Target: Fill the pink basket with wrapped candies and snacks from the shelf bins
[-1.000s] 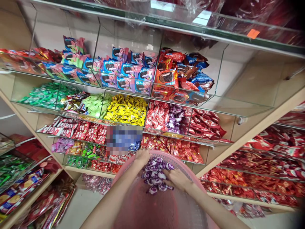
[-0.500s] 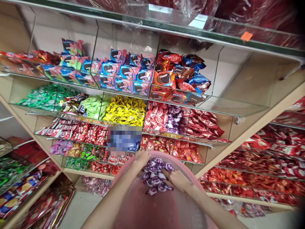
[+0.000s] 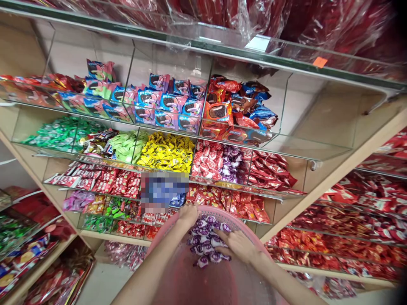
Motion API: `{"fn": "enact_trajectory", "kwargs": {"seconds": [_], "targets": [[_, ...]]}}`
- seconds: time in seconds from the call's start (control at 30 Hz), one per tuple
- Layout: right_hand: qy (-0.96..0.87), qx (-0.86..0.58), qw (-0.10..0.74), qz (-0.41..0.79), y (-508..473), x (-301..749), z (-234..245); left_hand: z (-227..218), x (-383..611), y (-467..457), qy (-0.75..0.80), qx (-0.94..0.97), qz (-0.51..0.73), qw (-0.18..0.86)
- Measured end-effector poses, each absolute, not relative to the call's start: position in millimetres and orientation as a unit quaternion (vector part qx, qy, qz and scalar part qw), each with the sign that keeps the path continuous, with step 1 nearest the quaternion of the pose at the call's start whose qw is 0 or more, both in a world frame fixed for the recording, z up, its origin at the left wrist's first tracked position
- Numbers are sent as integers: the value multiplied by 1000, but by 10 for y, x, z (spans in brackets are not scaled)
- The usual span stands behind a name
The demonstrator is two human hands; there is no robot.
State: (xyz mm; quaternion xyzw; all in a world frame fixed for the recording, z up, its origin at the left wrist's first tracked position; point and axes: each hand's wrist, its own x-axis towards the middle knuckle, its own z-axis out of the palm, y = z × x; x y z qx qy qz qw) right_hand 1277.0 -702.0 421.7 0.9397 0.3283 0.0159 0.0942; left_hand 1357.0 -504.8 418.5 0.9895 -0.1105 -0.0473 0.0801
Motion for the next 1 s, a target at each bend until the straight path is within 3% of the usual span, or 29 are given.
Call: {"fn": "enact_trajectory", "kwargs": {"seconds": [0.2,0.4,0.57,1.0], "targets": [[281,945,2,168,-6920,13072,5118,4185,13577,-5065,-103,991,-55,68],[158,916,210,303,-6937,13701,5848,4113,13614,-5069,-105,992,-42,58],[185,884,309,298,-6972,14052,5982,4092,13627,-5064,-109,991,-44,64],[206,871,306,324,-7094,14006,5955,4104,13617,-5064,-110,990,-52,65]]}}
